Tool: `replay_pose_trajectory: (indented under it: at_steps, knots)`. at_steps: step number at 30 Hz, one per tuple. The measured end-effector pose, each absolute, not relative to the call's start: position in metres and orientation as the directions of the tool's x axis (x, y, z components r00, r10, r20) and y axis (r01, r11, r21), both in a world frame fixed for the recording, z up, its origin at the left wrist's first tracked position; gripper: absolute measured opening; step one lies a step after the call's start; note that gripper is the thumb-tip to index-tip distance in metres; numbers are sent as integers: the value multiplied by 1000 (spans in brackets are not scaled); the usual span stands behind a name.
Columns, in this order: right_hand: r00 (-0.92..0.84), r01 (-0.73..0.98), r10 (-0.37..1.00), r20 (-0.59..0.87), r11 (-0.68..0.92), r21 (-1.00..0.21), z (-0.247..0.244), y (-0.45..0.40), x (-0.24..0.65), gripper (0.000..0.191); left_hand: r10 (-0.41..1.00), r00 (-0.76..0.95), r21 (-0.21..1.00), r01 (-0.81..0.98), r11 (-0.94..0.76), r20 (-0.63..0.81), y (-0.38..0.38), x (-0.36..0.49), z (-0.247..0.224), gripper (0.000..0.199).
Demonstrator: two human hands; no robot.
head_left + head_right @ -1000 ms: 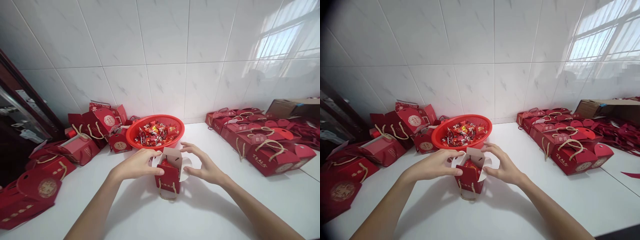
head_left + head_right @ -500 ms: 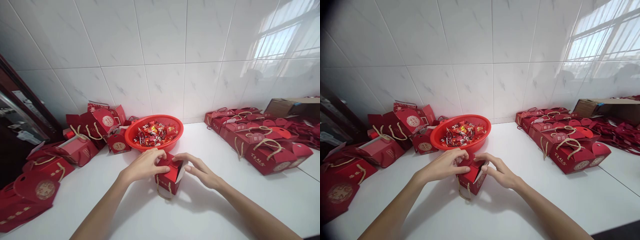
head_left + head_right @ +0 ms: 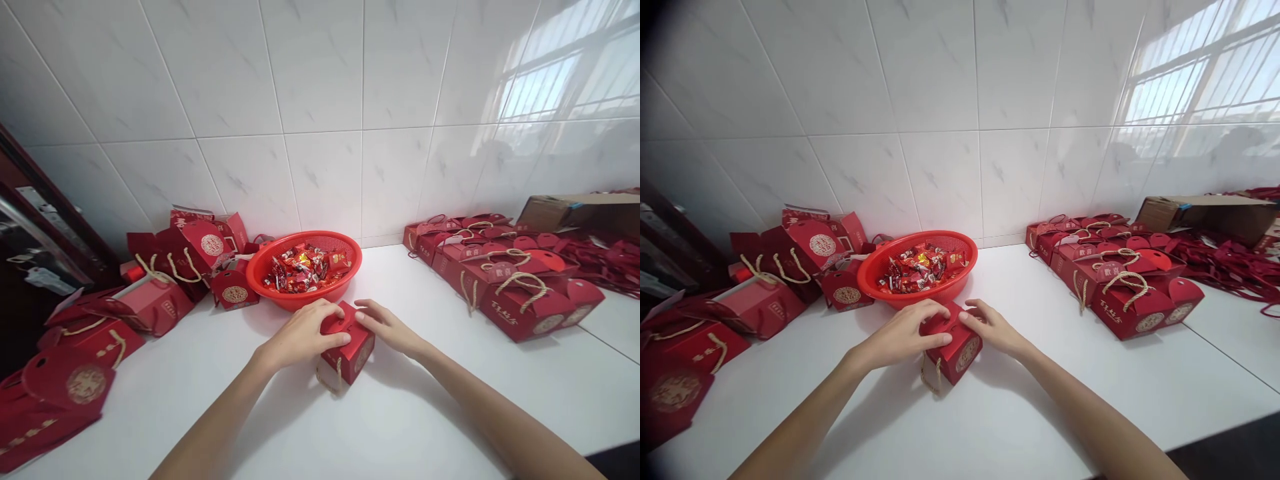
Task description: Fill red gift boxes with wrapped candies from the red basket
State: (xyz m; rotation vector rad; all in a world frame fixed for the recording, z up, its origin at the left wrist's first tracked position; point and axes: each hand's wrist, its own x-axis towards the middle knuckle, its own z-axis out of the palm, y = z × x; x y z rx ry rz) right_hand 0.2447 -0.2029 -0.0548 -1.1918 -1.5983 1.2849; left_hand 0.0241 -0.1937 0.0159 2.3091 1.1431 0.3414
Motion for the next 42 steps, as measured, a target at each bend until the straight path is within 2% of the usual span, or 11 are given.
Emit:
replay_pose_trajectory:
  at_steps: [4, 9, 12, 15, 18, 22, 25, 32, 36, 38, 42]
  knots:
    - [-359, 144, 932, -44, 9, -990, -49, -196, 255, 56, 721, 692, 612, 579, -538, -20, -184, 22, 13, 45]
    - [-416, 234, 909, 22, 130, -963, -56, -188, 263, 32, 725, 665, 543, 682, -491, -179, -185, 16, 21, 57]
    - [-420, 263, 905, 74, 199, -944, -63, -186, 262, 26, 715, 672, 519, 688, -507, -192, -188, 16, 25, 56]
    - [-385, 270, 918, 92, 207, -940, -67, -184, 260, 18, 687, 713, 573, 625, -530, -143, -185, 16, 21, 55]
    - [-310, 239, 947, 83, 162, -957, -63, -184, 261, 12, 724, 672, 639, 628, -445, -156, -178, 15, 13, 59]
    - [-248, 68, 965, 91, 111, -991, -58, -184, 264, 13, 741, 644, 780, 558, -283, -192, -175, 17, 8, 64]
    - [-278, -5, 958, 66, 67, -998, -60, -184, 263, 22, 743, 636, 858, 483, -172, -208, -180, 23, 12, 64]
    - [-363, -3, 931, -46, -50, -999, -61, -184, 267, 33, 852, 488, 893, 447, -57, -190, -186, 30, 12, 69]
    - [-265, -234, 963, 39, -25, -972, -35, -188, 279, 39, 919, 393, 900, 409, -148, -27, -185, 28, 14, 59]
    - [-185, -319, 977, 109, 46, -947, -16, -191, 285, 40, 931, 365, 919, 371, -136, -9, -187, 26, 23, 54]
    - [-166, -258, 961, 221, 173, -950, 19, -197, 288, 36, 927, 373, 981, 155, -116, 50, -194, 19, 47, 49]
